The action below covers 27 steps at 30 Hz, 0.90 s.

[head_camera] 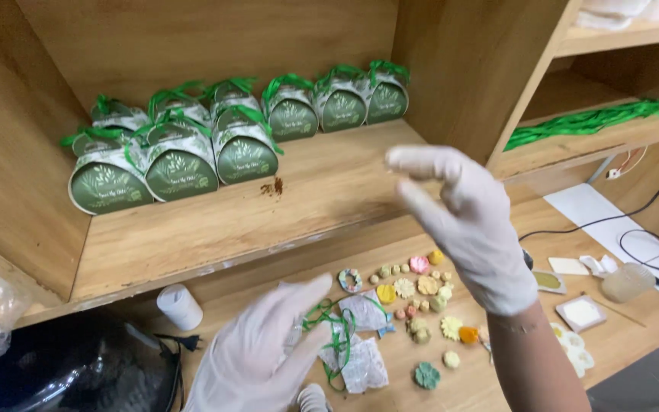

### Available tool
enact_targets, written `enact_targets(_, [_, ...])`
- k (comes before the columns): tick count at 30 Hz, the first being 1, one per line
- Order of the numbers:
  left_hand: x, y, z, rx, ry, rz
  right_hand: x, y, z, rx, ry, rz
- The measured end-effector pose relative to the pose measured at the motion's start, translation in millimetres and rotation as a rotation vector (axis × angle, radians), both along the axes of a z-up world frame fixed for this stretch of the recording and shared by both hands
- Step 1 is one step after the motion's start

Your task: The person works molded decorative wax pieces at a workbench, using a small metal pick to clean and detail wax inside a mold tray and wiping the area with a tissue. They then package the finished pieces, placing them into white gift boxes, tying green ribbon around a boxed item, and sealing pieces into clear plastic bags.

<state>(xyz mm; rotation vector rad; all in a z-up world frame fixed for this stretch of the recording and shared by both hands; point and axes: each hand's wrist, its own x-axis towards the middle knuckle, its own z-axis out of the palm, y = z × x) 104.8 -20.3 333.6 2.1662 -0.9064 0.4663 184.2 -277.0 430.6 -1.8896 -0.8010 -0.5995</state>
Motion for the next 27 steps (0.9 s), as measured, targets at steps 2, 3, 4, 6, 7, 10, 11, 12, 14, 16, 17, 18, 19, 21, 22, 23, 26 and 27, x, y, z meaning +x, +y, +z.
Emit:
enact_targets(2, [11, -41, 63, -0.048, -0.35, 0.322, 43, 7, 29, 0.055, -0.268, -0.371])
enact_targets(3, [32, -54, 67, -0.05, -0.362, 0.326, 84, 5, 30, 0.058, -0.28, -0.366])
enact_targets(4, [54, -67, 71, -0.078, -0.425, 0.329, 124, 5, 32, 0.062, -0.454, -0.381])
enact_targets(6, [95, -90, 69, -0.115, -0.496, 0.343, 208, 5, 36, 0.061, -0.639, -0.381])
enact_targets(7, [114, -99, 61, -0.066, -0.527, 0.385, 251, 7, 34, -0.056, -0.649, -0.462])
enact_targets(10, [146, -112, 49, 0.025, -0.537, 0.466, 302, 15, 33, -0.22, -0.591, -0.505])
enact_targets(11, [151, -114, 44, 0.068, -0.5, 0.496, 306, 18, 29, -0.274, -0.508, -0.472])
enact_targets(12, [152, -113, 44, 0.069, -0.5, 0.503, 310, 15, 26, -0.273, -0.509, -0.465])
enact_targets(14, [152, -111, 41, 0.071, -0.456, 0.552, 318, 14, 17, -0.516, -0.336, -0.454])
enact_targets(16, [148, -110, 44, 0.048, -0.448, 0.553, 300, 12, 18, -0.485, -0.419, -0.485])
enact_targets(17, [146, -110, 44, 0.025, -0.442, 0.541, 290, 10, 15, -0.452, -0.499, -0.529])
enact_targets(18, [141, -111, 47, 0.027, -0.431, 0.548, 266, 7, 21, -0.455, -0.492, -0.519])
enact_targets(19, [136, -112, 49, -0.05, -0.42, 0.509, 241, 3, 26, -0.407, -0.586, -0.586])
enact_targets(21, [123, -115, 52, -0.131, -0.396, 0.477, 188, -10, 35, -0.366, -0.672, -0.643])
enact_targets(22, [115, -116, 53, -0.241, -0.406, 0.437, 159, -19, 38, -0.236, -0.714, -0.52])
enact_targets(23, [106, -117, 53, -0.348, -0.411, 0.397, 131, -27, 40, -0.103, -0.746, -0.397])
enact_targets(26, [63, -125, 46, -0.63, -0.194, 0.219, 30, -36, 39, 0.217, -0.359, -0.108])
enact_targets(27, [52, -127, 39, -0.635, -0.163, 0.229, 13, -37, 28, 0.207, -0.328, -0.11])
